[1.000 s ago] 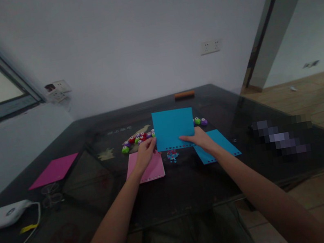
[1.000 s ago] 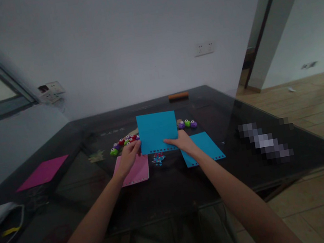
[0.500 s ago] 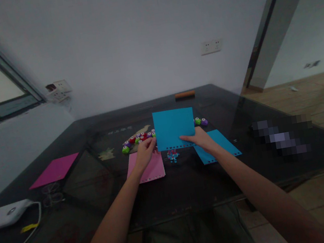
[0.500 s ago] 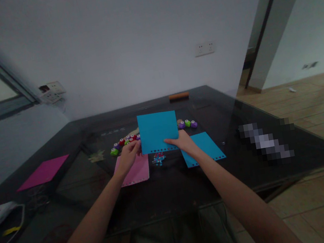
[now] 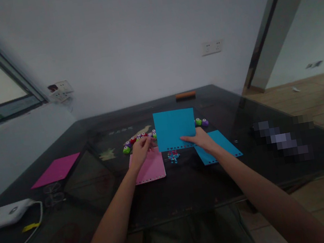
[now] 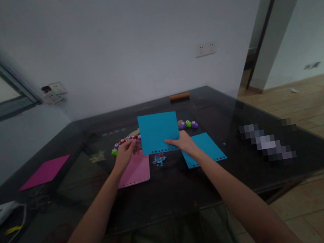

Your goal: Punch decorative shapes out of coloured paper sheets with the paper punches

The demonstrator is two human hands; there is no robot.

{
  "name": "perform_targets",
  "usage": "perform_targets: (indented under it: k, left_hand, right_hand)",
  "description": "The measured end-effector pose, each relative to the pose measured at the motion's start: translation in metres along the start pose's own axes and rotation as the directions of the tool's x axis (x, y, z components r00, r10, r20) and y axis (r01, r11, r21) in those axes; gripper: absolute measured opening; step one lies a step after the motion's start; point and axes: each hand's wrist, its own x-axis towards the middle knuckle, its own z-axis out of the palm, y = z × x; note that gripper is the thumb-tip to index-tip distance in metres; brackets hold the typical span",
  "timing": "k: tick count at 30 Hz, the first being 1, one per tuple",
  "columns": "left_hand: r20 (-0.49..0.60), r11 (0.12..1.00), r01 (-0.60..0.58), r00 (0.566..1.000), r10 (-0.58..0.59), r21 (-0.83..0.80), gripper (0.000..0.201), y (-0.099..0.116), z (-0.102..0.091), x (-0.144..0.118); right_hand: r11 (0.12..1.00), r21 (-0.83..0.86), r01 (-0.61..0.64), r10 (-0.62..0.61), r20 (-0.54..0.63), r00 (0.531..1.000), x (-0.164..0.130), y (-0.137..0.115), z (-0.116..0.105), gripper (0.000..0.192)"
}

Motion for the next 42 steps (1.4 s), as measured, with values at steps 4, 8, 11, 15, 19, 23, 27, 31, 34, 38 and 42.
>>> perform_targets:
  k: [4, 8, 11, 15, 19, 23, 27, 31, 34, 38, 42]
  left_hand:
    - [-0.158, 0.999, 0.047, 0.986, -0.045, 0.007, 0.032, -0.015, -0.025, 0.009]
    - [-0.420, 0.988, 0.142, 0.902, -0.103, 0.065, 0.029, -0.035, -0.056, 0.013]
    - [-0.557, 0.972, 0.209, 0.822, -0.117, 0.104, 0.030, -0.049, -0.076, 0.012]
    - [-0.599, 0.881, 0.355, 0.793, -0.108, 0.312, 0.026, -0.059, -0.093, 0.009]
    - [-0.427, 0.754, 0.422, 0.880, -0.208, 0.503, 0.022, -0.060, -0.096, 0.009]
    - [-0.295, 0.669, 0.378, 0.925, -0.239, 0.640, 0.025, -0.059, -0.092, 0.010]
    - [-0.249, 0.566, 0.343, 0.939, -0.239, 0.750, 0.032, -0.059, -0.093, 0.007]
    - [-0.258, 0.501, 0.351, 0.934, -0.247, 0.791, 0.033, -0.058, -0.094, 0.003]
    - [-0.270, 0.508, 0.341, 0.939, -0.210, 0.791, 0.031, -0.058, -0.095, 0.001]
    - [-0.278, 0.511, 0.328, 0.945, -0.174, 0.794, 0.026, -0.061, -0.096, -0.001]
    - [-0.314, 0.465, 0.364, 0.931, -0.184, 0.807, 0.026, -0.060, -0.094, -0.001]
  right_hand:
    - [1.000, -0.016, 0.003, -0.003, -0.001, 1.000, 0.002, 0.004, -0.001, 0.039]
    - [1.000, -0.030, 0.003, -0.003, -0.007, 1.000, 0.003, 0.005, -0.001, 0.038]
    - [0.999, -0.036, -0.012, 0.011, -0.013, 1.000, 0.003, 0.004, -0.001, 0.038]
    - [0.999, -0.026, -0.021, 0.021, -0.011, 1.000, 0.002, 0.003, -0.001, 0.039]
    - [0.999, -0.018, -0.027, 0.026, -0.018, 0.999, 0.002, 0.004, -0.001, 0.041]
    - [0.999, -0.023, -0.022, 0.022, -0.022, 1.000, 0.004, 0.007, -0.001, 0.041]
    - [1.000, -0.018, -0.014, 0.014, -0.006, 1.000, 0.004, 0.009, -0.002, 0.039]
    - [1.000, -0.008, 0.002, -0.002, -0.010, 1.000, 0.003, 0.008, -0.002, 0.041]
    - [1.000, -0.001, -0.006, 0.006, -0.010, 1.000, 0.002, 0.006, -0.001, 0.041]
    - [1.000, -0.001, -0.011, 0.011, -0.025, 1.000, 0.002, 0.004, -0.001, 0.041]
    - [1.000, -0.001, -0.013, 0.013, -0.015, 1.000, 0.002, 0.004, 0.000, 0.040]
